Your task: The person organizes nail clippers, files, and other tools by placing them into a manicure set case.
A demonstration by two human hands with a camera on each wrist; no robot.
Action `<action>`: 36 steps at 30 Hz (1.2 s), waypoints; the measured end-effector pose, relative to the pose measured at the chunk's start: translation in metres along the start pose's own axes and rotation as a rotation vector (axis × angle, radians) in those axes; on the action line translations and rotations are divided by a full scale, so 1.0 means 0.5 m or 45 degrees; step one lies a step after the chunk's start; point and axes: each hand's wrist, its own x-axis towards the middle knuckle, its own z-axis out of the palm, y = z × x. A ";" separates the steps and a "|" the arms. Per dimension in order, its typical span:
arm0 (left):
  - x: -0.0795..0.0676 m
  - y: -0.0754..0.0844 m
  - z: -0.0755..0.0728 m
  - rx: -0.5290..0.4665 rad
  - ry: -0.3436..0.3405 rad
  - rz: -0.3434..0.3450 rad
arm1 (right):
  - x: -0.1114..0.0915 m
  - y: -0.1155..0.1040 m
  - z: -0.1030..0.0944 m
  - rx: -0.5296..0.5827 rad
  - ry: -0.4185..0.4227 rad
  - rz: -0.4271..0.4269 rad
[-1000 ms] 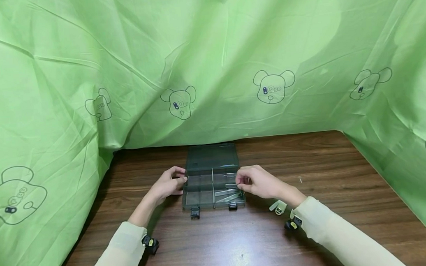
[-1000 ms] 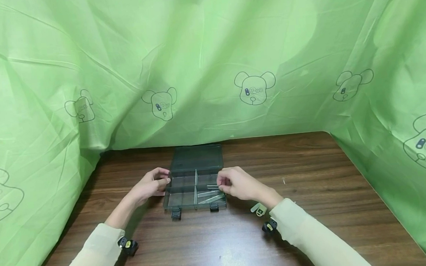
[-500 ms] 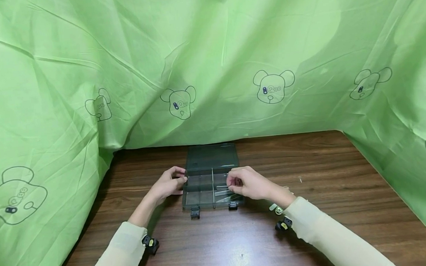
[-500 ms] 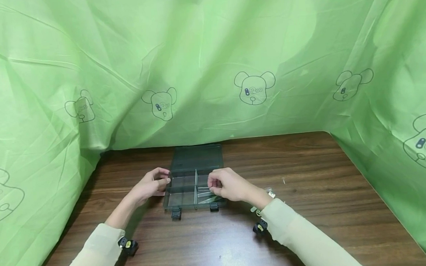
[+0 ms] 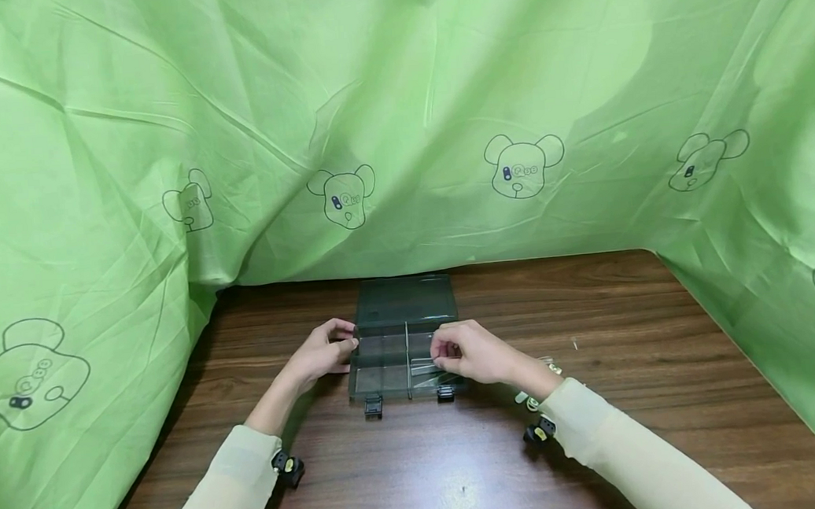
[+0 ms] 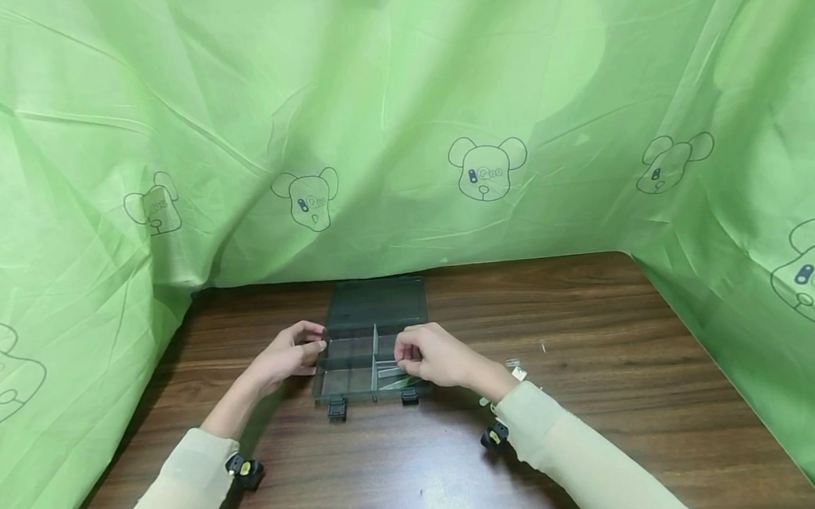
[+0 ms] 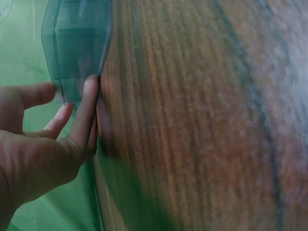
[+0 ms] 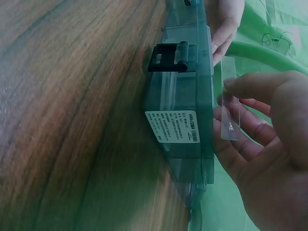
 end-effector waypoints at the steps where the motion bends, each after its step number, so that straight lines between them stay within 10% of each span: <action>1: 0.000 0.000 0.000 0.000 -0.002 0.002 | 0.000 0.000 0.001 0.000 -0.002 0.000; 36: -0.004 0.006 0.002 -0.014 0.009 0.002 | -0.002 0.005 -0.040 0.091 0.061 0.093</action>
